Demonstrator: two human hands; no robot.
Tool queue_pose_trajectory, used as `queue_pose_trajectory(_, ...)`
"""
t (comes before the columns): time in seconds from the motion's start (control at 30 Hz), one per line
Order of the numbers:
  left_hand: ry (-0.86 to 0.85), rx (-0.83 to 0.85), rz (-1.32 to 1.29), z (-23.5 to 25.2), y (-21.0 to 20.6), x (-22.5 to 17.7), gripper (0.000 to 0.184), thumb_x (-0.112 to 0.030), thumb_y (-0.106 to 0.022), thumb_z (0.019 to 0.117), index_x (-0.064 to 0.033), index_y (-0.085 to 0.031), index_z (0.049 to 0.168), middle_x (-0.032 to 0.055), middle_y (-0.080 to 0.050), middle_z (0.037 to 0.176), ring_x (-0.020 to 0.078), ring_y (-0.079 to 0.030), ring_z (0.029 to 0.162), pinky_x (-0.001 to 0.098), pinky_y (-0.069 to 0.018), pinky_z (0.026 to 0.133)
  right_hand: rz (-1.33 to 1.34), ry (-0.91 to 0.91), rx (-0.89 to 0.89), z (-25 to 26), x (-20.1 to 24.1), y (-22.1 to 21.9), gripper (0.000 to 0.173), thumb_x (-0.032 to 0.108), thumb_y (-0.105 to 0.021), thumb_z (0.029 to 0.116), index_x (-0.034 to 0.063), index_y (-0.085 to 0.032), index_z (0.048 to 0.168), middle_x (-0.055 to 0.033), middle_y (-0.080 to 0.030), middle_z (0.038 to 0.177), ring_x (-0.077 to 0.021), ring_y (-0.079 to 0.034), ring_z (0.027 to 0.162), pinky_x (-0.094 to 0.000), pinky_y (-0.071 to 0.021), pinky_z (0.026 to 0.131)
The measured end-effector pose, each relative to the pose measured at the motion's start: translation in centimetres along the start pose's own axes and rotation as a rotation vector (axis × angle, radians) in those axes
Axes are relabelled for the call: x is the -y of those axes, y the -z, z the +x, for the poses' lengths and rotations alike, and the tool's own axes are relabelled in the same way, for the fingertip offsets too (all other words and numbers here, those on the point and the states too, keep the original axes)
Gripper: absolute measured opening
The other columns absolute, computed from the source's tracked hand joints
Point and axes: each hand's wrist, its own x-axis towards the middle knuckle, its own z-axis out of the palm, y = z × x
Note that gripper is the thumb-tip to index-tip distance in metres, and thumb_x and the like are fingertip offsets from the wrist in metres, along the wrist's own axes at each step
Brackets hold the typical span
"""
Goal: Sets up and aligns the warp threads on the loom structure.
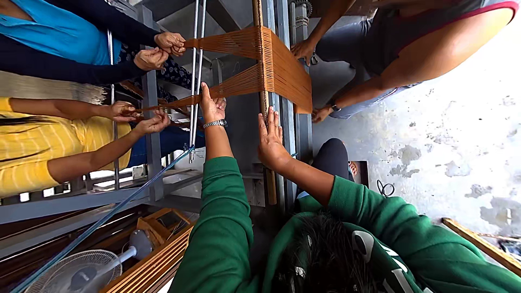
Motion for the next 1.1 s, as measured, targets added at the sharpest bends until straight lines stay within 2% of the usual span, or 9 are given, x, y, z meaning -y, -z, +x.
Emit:
queue_pose_trajectory(0.2,0.023,-0.008,0.001,0.1,0.0,0.1,0.045,-0.048,-0.042,0.1099,-0.021,-0.046,0.075,-0.008,-0.035,0.052,0.0048,-0.031,0.04,0.0191,-0.0302,0.041,-0.014,0.003,0.001,0.4,-0.2,-0.4,0.109,-0.002,-0.077,0.0788,0.0011,-0.01,0.165,-0.0275,0.012,0.17,-0.0444,0.002,0.159,-0.0658,-0.0197,0.124)
queue_pose_trajectory(0.37,0.037,-0.007,-0.006,0.2,0.2,0.2,0.045,-0.049,-0.042,0.1096,-0.0201,-0.048,0.076,-0.0075,-0.036,0.053,0.0044,-0.031,0.04,0.0189,-0.0304,0.04,-0.005,0.006,-0.003,0.0,0.0,-0.1,0.115,-0.002,-0.081,0.075,0.0015,-0.009,0.165,-0.0262,0.017,0.17,-0.0446,0.004,0.159,-0.0665,-0.0236,0.122)
queue_pose_trajectory(0.5,0.04,-0.021,-0.006,-0.2,0.0,0.1,0.044,-0.048,-0.044,0.1092,-0.0202,-0.048,0.076,-0.0071,-0.038,0.053,0.0048,-0.032,0.04,0.019,-0.0309,0.041,-0.017,0.001,0.002,0.2,0.0,-0.3,0.113,-0.003,-0.079,0.0763,0.0017,-0.009,0.165,-0.0264,0.017,0.17,-0.0441,0.005,0.159,-0.0665,-0.0216,0.123)
queue_pose_trajectory(0.63,0.065,-0.016,-0.014,0.2,0.6,0.4,0.043,-0.049,-0.042,0.1094,-0.021,-0.047,0.076,-0.0076,-0.036,0.053,0.0047,-0.032,0.04,0.0189,-0.0308,0.041,-0.103,-0.016,0.019,0.6,0.4,-1.1,0.114,-0.002,-0.079,0.076,0.0034,-0.009,0.166,-0.0281,0.018,0.169,-0.0474,0.01,0.158,-0.0751,-0.0184,0.119)
queue_pose_trajectory(0.7,0.076,-0.008,-0.001,0.5,0.7,0.2,0.045,-0.05,-0.042,0.1094,-0.0207,-0.047,0.076,-0.0078,-0.036,0.053,0.0048,-0.032,0.04,0.0191,-0.0311,0.041,-0.094,-0.016,0.015,0.7,0.5,-1.2,0.116,-0.002,-0.081,0.074,0.0039,-0.01,0.166,-0.0281,0.018,0.169,-0.0479,0.011,0.158,-0.0764,-0.018,0.118)
queue_pose_trajectory(0.87,0.072,0.005,-0.027,0.9,0.8,0.5,0.046,-0.049,-0.042,0.1095,-0.0204,-0.047,0.074,-0.0073,-0.035,0.052,0.0049,-0.031,0.04,0.0193,-0.0312,0.041,-0.103,0.001,-0.002,0.7,0.3,-1.3,0.112,-0.003,-0.078,0.0761,0.0025,-0.011,0.165,-0.0291,0.017,0.169,-0.0475,0.008,0.158,-0.0758,-0.0202,0.118)
queue_pose_trajectory(1.1,0.027,0.04,-0.063,1.0,0.5,0.4,0.049,-0.049,-0.04,0.1102,-0.0214,-0.042,0.069,-0.0077,-0.031,0.05,0.0051,-0.029,0.039,0.0196,-0.0294,0.04,-0.125,-0.007,0.008,0.7,0.3,-1.3,0.113,-0.003,-0.078,0.077,0.0029,-0.008,0.166,-0.0284,0.019,0.169,-0.0467,0.01,0.158,-0.0757,-0.0187,0.118)
